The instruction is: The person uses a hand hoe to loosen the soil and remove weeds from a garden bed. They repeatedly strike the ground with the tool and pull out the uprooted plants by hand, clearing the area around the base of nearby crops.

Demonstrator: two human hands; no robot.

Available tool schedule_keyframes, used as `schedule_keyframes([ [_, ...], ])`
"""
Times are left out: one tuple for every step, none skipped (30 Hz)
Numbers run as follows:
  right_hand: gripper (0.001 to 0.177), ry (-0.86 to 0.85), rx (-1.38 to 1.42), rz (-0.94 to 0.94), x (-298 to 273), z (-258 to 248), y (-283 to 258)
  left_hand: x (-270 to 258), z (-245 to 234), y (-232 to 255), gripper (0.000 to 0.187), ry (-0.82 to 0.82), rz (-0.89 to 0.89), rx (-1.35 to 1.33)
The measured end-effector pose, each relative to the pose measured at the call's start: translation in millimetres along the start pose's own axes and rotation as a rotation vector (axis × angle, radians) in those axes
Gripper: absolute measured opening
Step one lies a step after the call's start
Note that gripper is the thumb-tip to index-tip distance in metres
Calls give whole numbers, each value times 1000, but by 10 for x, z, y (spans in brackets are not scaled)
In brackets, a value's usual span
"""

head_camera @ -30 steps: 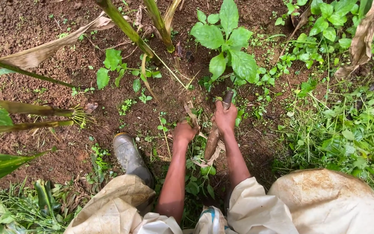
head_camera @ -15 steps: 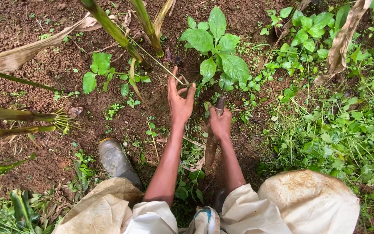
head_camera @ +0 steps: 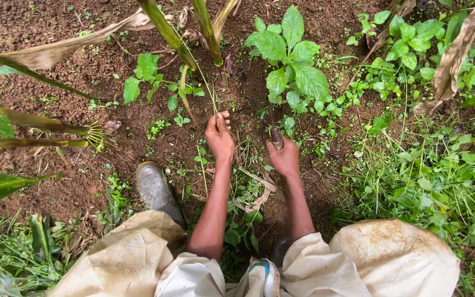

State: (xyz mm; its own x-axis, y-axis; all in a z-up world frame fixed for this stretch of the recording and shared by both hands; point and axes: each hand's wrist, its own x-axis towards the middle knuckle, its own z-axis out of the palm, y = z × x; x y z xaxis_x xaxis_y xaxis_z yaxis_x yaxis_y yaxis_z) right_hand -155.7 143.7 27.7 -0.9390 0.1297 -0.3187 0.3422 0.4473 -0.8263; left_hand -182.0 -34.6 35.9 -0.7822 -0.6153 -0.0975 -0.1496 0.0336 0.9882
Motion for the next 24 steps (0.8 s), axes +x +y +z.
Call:
schedule_keyframes([
  [24, -3, 4, -3, -10, -60, -47, -59, -58, 83, 24, 3, 4, 2],
  [20, -16, 60, -21, -19, -124, -92, -121, -114, 164, 24, 45, 5, 57],
  [17, -29, 115, -38, -30, -195, -130, -192, -163, 242, 24, 88, 5, 111],
  [17, -31, 118, -41, -47, -246, -159, -258, -218, 155, 24, 90, 8, 111],
  [18, 23, 176, -18, -60, -295, -194, -319, -276, 71, 23, 43, 38, 218],
  [18, 77, 234, 6, -75, -343, -228, -382, -335, -12, 23, -4, 67, 324],
  [18, 72, 238, 1, -127, -443, -342, -576, -365, 70, 23, 3, 72, 326],
  [20, 64, 316, 3, -180, -543, -456, -771, -394, 153, 25, -234, 68, 582],
  [22, 58, 395, 2, -218, -646, -578, -950, -410, 236, 26, -472, 63, 833],
  [22, 54, 399, -5, -248, -726, -676, -1094, -460, 38, 26, -464, 68, 835],
  [23, 41, 412, -5, -287, -827, -756, -1256, -496, -170, 26, -751, 167, 1087],
  [23, 28, 426, -4, -324, -924, -833, -1414, -530, -383, 31, -1042, 270, 1333],
  [23, 30, 424, -5, -320, -983, -873, -1586, -635, -969, 31, -1042, 273, 1331],
  [24, 28, 393, -36, -316, -1038, -913, -1680, -773, -1511, 25, -1180, 237, 1394],
  [25, 22, 357, -65, -323, -1099, -945, -1722, -885, -2017, 23, -1319, 195, 1451],
  [25, 21, 351, -64, -335, -1166, -951, -1792, -1105, -2092, 23, -1320, 193, 1445],
  [25, 26, 324, -109, -340, -1216, -976, -1840, -1337, -2161, 28, -1228, 530, 1464],
  [26, 31, 297, -155, -346, -1263, -1008, -1887, -1572, -2228, 33, -1112, 860, 1461],
  [26, 23, 296, -162, -328, -1282, -949, -1791, -1706, -2096, 33, -1101, 856, 1463],
  [27, 23, 263, -168, -303, -1297, -892, -1693, -1843, -1966, 23, -978, 1131, 1188],
  [28, 27, 231, -170, -287, -1302, -824, -1592, -2001, -1839, 19, -845, 1377, 895],
  [28, 22, 231, -173, -281, -1265, -790, -1425, -1696, -1511, 19, -840, 1375, 899],
  [28, 24, 233, -158, -291, -1240, -733, -1267, -1395, -1187, 36, -1304, 881, 1481],
  [28, 26, 235, -143, -296, -1212, -678, -1104, -1090, -866, 62, -1672, 193, 1977],
])
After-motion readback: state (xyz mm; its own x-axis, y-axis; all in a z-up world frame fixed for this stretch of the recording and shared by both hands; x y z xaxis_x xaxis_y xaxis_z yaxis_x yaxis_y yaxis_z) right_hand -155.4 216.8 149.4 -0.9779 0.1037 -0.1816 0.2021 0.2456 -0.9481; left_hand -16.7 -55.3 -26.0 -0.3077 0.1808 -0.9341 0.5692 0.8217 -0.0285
